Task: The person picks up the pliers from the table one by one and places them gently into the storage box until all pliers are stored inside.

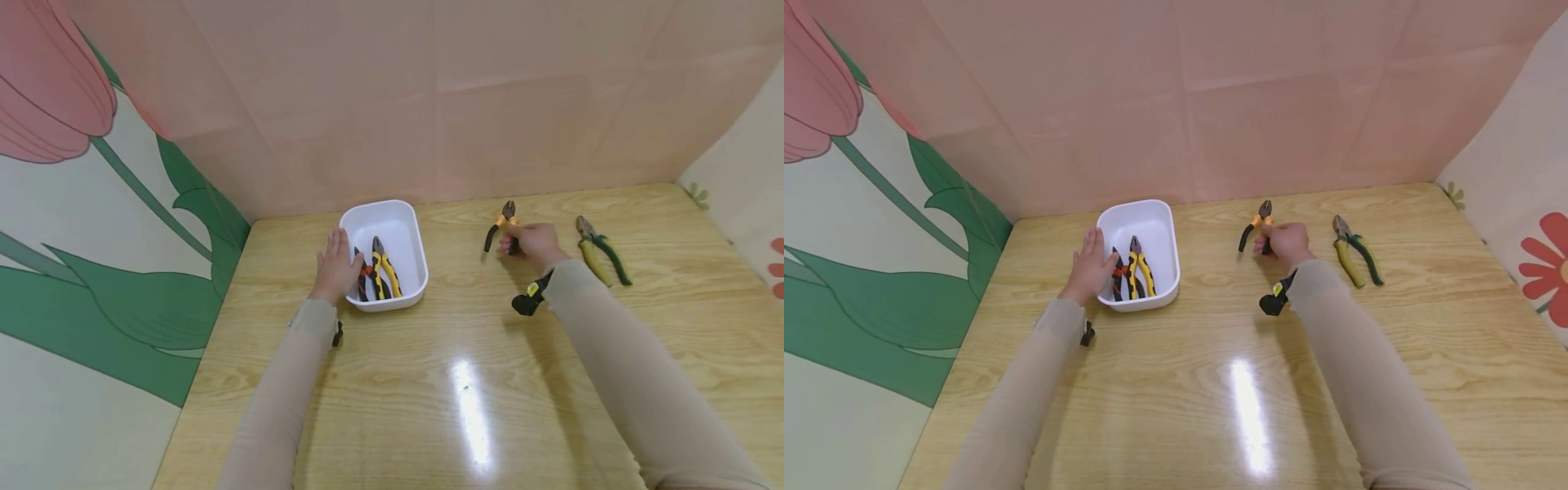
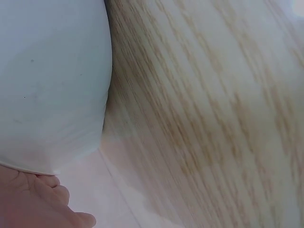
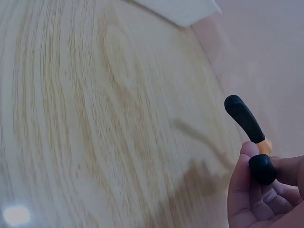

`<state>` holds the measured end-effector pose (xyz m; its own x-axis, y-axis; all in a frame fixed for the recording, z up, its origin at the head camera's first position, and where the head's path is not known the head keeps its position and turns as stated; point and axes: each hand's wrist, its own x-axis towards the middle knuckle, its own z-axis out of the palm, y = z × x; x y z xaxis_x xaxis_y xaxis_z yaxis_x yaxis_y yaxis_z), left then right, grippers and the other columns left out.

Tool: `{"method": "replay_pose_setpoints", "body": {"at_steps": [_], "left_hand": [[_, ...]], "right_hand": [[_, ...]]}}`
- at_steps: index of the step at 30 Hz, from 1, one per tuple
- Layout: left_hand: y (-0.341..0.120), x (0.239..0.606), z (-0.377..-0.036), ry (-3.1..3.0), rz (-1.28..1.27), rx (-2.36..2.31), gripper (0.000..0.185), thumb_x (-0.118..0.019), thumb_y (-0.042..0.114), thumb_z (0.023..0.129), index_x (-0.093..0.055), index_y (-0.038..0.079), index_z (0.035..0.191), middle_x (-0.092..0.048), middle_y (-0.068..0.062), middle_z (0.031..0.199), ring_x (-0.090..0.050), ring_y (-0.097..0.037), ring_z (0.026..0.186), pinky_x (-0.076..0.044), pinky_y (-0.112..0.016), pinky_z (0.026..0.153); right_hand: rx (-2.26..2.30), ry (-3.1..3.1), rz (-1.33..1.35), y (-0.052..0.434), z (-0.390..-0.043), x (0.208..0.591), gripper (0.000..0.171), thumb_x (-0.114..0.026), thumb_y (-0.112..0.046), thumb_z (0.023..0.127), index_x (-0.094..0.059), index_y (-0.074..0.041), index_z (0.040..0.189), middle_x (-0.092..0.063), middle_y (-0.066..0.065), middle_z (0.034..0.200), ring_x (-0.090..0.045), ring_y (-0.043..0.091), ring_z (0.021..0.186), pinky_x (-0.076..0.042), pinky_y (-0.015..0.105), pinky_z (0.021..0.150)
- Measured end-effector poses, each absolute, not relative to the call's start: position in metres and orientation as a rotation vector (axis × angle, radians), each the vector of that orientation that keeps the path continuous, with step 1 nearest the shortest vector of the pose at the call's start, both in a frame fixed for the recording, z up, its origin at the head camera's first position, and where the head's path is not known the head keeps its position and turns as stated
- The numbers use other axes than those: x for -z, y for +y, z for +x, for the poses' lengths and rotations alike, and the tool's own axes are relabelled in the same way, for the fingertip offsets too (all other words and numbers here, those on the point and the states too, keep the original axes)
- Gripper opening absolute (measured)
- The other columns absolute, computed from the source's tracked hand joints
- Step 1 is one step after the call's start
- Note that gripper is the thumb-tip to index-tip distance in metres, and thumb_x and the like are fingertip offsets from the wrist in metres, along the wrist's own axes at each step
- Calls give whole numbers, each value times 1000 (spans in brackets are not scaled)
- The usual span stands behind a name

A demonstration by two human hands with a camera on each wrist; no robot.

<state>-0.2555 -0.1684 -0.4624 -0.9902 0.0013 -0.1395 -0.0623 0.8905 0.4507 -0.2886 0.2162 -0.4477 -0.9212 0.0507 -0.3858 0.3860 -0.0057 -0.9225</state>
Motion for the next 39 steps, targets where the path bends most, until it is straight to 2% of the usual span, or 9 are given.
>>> {"method": "replay_pose_setpoints", "body": {"at_steps": [6,13,20,26,35,39], "left_hand": [[-170,466,-256,2946,-26,-702,76,-40,41,108,0,5,162,5,-11,170,4,-29,156,-2,-58,124],[-170,467,-256,2953,-14,-699,76,-39,40,108,-1,3,162,4,-13,170,2,-31,156,-4,-59,124],[-170,467,-255,2939,-29,-705,76,-39,41,108,0,4,162,6,-12,170,2,-30,156,-4,-58,124],[-170,466,-255,2938,-25,-692,76,-39,41,108,1,4,162,5,-12,170,3,-30,156,-4,-58,124],[-170,463,-254,2940,-22,-694,76,-39,41,108,0,3,162,3,-14,170,3,-30,156,-3,-58,124],[-170,464,-255,2944,-13,-682,76,-39,40,109,-1,3,162,3,-14,170,3,-30,156,-3,-58,124]], "right_hand": [[2020,2013,424,206,-286,442,45,-49,-10,107,-42,19,140,-68,0,72,-67,7,65,-61,26,74],[2047,1966,402,195,-286,439,41,-48,-8,107,-44,20,137,-68,2,73,-66,9,66,-60,24,69],[2028,1993,368,184,-285,435,41,-48,-10,107,-44,18,137,-68,4,80,-65,9,70,-59,24,71],[2030,2000,363,176,-284,433,38,-48,-9,107,-46,18,134,-67,2,77,-65,9,68,-58,21,67],[2039,1975,369,169,-286,429,45,-48,-11,107,-42,17,142,-67,8,86,-65,11,72,-59,23,68],[2036,1979,358,163,-286,427,46,-48,-10,107,-41,18,143,-68,7,83,-66,11,71,-58,22,66]]}}
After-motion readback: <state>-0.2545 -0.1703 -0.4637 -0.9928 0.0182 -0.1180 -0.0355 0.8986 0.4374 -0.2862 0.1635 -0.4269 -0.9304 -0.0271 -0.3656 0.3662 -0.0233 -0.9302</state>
